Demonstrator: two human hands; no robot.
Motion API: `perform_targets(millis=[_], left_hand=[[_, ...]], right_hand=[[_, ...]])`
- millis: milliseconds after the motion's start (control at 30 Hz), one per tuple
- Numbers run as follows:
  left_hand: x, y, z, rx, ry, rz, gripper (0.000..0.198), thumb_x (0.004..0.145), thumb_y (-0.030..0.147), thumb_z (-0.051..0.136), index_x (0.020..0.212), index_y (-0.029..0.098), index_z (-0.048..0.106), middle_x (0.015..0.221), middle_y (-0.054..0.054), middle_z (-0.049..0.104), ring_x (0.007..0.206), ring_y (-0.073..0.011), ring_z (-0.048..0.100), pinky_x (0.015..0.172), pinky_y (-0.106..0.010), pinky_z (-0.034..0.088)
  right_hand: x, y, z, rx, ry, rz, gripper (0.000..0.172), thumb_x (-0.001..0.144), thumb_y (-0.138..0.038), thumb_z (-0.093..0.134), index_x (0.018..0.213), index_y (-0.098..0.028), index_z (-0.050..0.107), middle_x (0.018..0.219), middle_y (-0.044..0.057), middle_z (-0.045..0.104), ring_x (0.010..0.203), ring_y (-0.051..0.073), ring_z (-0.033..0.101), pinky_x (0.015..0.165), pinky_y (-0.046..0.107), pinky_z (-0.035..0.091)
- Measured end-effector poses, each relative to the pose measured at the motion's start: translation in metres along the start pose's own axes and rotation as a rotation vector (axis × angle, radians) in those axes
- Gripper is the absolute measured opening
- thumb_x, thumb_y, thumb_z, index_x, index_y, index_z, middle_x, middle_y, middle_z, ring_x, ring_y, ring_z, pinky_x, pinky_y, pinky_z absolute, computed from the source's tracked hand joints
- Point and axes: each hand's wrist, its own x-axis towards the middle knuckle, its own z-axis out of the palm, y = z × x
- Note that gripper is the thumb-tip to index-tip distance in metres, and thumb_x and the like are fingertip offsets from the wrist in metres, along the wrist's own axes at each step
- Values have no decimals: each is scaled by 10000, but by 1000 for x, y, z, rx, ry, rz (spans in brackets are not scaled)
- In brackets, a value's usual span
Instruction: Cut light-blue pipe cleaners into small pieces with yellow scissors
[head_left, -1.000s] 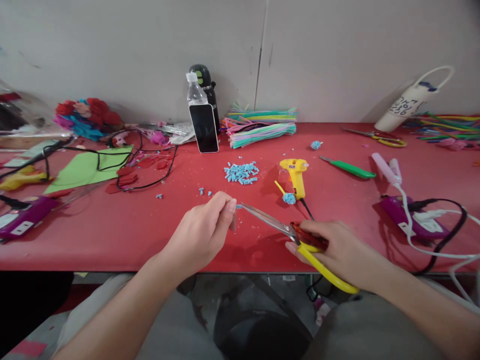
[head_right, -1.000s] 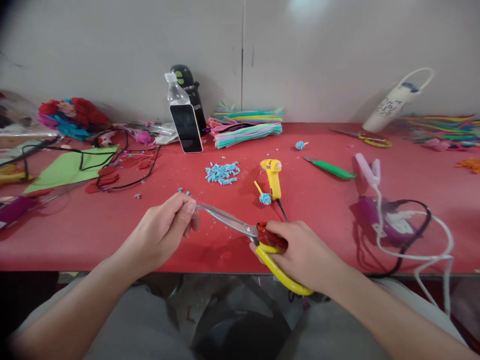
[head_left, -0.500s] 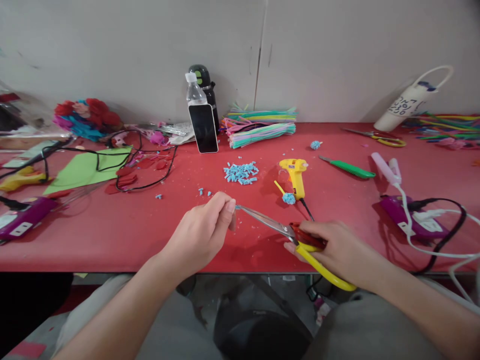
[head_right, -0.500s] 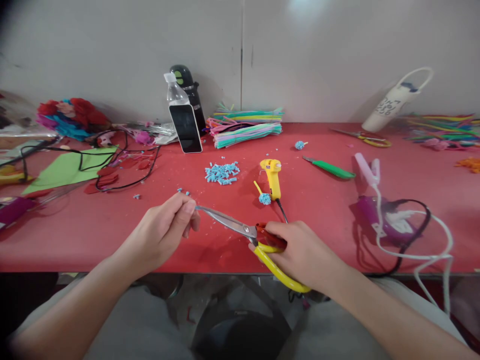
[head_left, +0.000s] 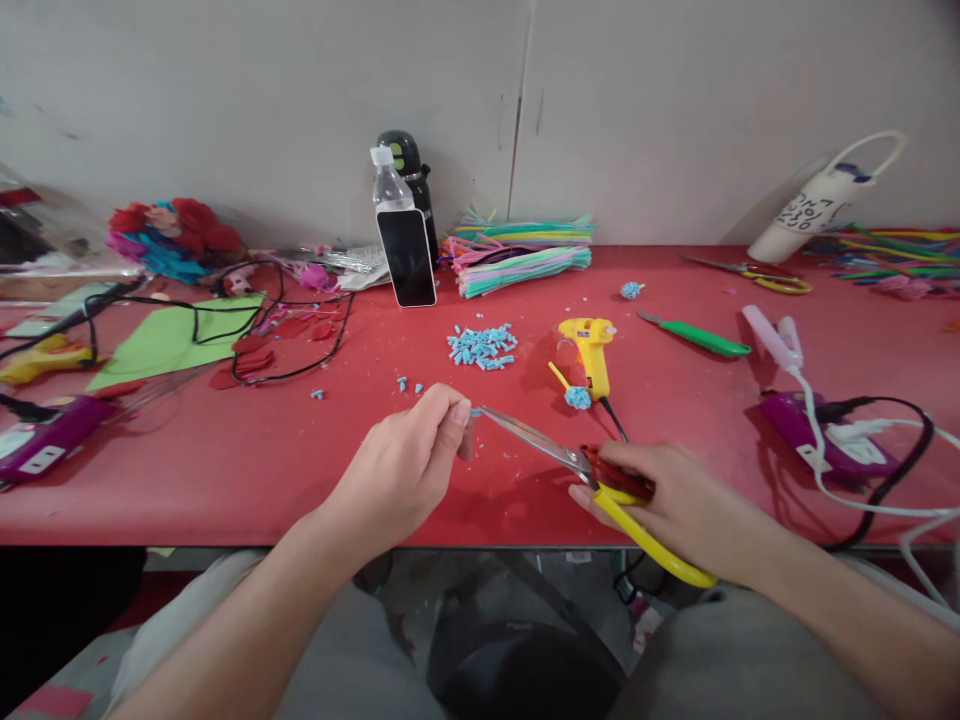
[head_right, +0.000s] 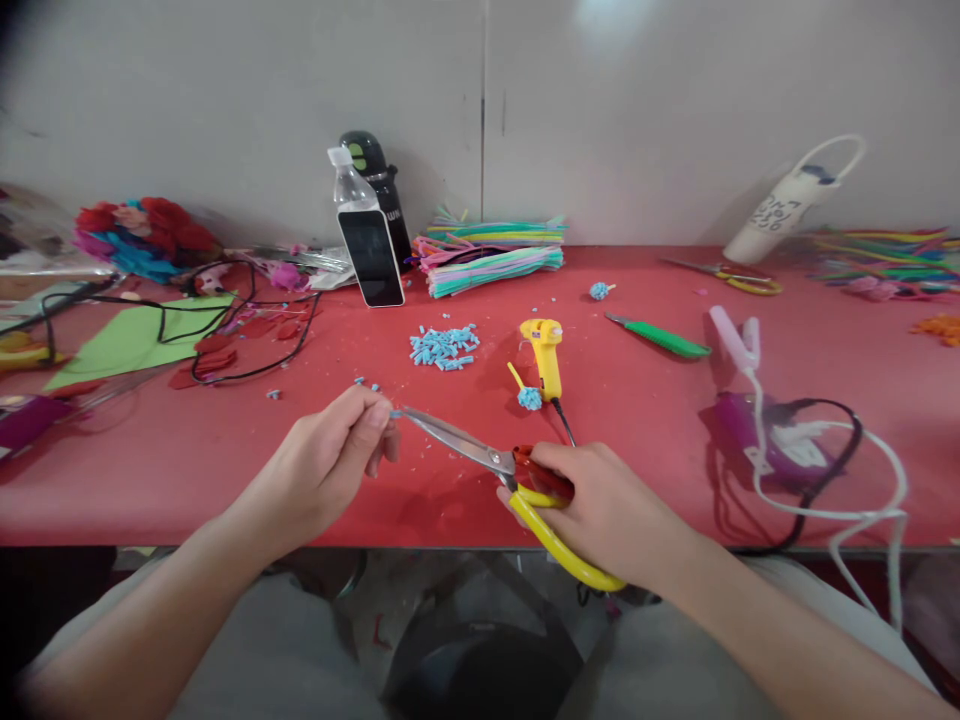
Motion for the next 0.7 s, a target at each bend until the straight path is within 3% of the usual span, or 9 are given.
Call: perform_targets(millis=[200, 700], left_hand=[[-1, -1, 0, 14, 1, -2, 312, 1026, 371, 287, 838, 211, 477, 743, 14, 631, 634, -128, 558, 613, -258, 404], [0, -1, -1, 62, 24, 52, 268, 1024, 343, 308, 876, 204, 483, 711, 17, 604, 603, -116, 546, 589, -247, 400]], right_hand=[[0, 2, 3, -4, 4, 8, 435, 856, -523, 606, 661, -210, 376, 565, -74, 305, 540, 97, 244, 452, 205, 219], [0, -4, -5, 73, -10, -2, 371, 834, -431, 642, 661, -204, 404, 588, -67, 334, 547, 94, 271, 467, 212, 241]])
